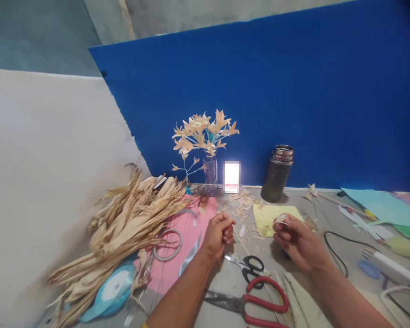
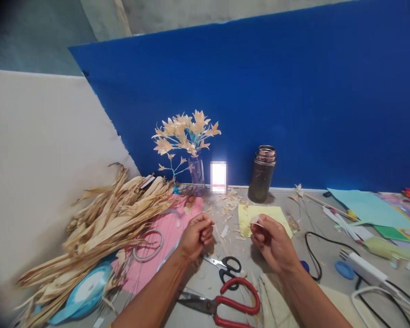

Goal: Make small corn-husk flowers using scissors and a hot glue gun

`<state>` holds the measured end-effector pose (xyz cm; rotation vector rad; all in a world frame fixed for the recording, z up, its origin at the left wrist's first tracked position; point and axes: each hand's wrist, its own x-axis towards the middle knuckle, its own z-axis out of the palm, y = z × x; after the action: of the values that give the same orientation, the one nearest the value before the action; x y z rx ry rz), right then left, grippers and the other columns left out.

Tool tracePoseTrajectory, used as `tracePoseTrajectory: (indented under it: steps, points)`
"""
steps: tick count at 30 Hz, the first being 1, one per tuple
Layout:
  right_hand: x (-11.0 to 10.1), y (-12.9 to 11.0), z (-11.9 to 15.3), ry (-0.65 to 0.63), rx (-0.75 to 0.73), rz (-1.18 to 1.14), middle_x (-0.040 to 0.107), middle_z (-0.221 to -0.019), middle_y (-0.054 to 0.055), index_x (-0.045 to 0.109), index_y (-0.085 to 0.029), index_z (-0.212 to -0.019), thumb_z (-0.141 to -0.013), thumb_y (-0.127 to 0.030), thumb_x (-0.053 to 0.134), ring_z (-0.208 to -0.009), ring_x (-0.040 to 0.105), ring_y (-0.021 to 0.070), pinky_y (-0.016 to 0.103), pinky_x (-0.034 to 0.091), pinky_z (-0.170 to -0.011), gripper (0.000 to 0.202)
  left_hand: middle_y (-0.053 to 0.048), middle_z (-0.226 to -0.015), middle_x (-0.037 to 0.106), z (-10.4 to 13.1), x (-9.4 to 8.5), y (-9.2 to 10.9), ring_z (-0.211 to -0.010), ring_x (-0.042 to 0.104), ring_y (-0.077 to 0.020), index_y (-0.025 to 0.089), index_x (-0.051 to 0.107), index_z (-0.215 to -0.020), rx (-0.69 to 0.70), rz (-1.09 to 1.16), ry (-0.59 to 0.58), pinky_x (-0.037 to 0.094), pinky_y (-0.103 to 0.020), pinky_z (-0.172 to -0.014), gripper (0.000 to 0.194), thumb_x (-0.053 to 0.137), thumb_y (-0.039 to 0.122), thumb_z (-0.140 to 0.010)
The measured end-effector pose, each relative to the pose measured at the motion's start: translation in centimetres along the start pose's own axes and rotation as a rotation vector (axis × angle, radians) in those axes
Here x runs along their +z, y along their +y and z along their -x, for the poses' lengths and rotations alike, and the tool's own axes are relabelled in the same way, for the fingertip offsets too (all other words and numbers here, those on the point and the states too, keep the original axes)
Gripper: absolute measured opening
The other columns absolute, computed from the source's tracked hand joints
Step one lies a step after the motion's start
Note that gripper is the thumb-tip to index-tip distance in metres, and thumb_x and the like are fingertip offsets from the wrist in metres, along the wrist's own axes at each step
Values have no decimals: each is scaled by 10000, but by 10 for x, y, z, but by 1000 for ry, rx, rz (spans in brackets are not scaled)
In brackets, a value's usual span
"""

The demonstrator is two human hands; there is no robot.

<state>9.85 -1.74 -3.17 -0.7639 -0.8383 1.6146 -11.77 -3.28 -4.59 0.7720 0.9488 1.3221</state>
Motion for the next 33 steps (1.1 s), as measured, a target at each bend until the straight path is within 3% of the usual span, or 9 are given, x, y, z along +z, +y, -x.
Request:
tracePoseTrajectory:
  steps: [7,10,14,16,19,22,27,30,33]
  points:
    - [-2,6,-3,-26,-78,203,461,-572,-42,547,-202,-630,-752,-407,746,-470,320,90,220,262,-433,311,110,-340,309,7,10,-18,-302,205,-49,190,549,-637,-24,-86,-178,243,-201,-356,397,663,552,-754]
    - [0,6,-2,-4,-125,347,438,-537,-54,554,-212,-660,-760,-490,730,-459,334,102,241,271,-450,344,87,-334,340,7,12,-22,-292,263,-49,164,579,-577,22,-172,-128,220,-199,-354,408,659,513,-774]
    - [7,5,5,10,-286,728,437,-517,-39,589,-215,-642,-808,-537,648,-488,380,134,270,315,-481,368,0,-564,638,4,14,-19,-383,461,-69,132,714,-844,173,-264,32,307,-190,-397,266,725,372,-728]
    - [12,4,9,21,-393,889,484,-543,-20,607,-216,-641,-834,-509,604,-528,433,155,280,362,-512,351,-25,-646,683,3,12,-20,-422,515,-81,141,700,-841,203,-280,110,340,-190,-411,267,738,373,-715]
    - [16,5,12,16,-503,980,574,-606,6,615,-219,-659,-854,-448,574,-583,509,176,286,411,-559,303,42,-445,510,-1,7,-24,-339,411,-67,178,550,-611,156,-230,171,278,-185,-368,397,668,520,-774]
    - [17,6,13,-11,-595,1030,629,-659,26,605,-225,-664,-869,-412,560,-619,550,187,288,424,-574,281,83,-372,364,-2,5,-27,-314,318,-57,197,470,-552,157,-207,180,238,-182,-358,497,600,602,-808]
    - [16,8,14,-52,-631,1051,646,-652,20,634,-227,-680,-869,-388,572,-596,557,181,283,431,-569,257,-34,-649,678,4,11,-21,-429,511,-87,128,707,-907,180,-192,44,359,-201,-425,358,683,464,-787]
    - [16,9,14,-70,-593,1035,652,-641,12,655,-223,-679,-860,-376,571,-586,570,178,277,437,-566,252,-51,-733,694,8,16,-21,-536,581,-110,127,721,-1010,115,-100,-91,448,-224,-518,389,772,389,-726]
    - [15,10,15,-101,-562,1032,663,-654,10,664,-218,-686,-869,-372,566,-612,593,181,272,448,-593,258,-48,-718,671,10,18,-25,-546,580,-111,128,705,-916,15,34,-241,455,-230,-530,376,777,452,-740]
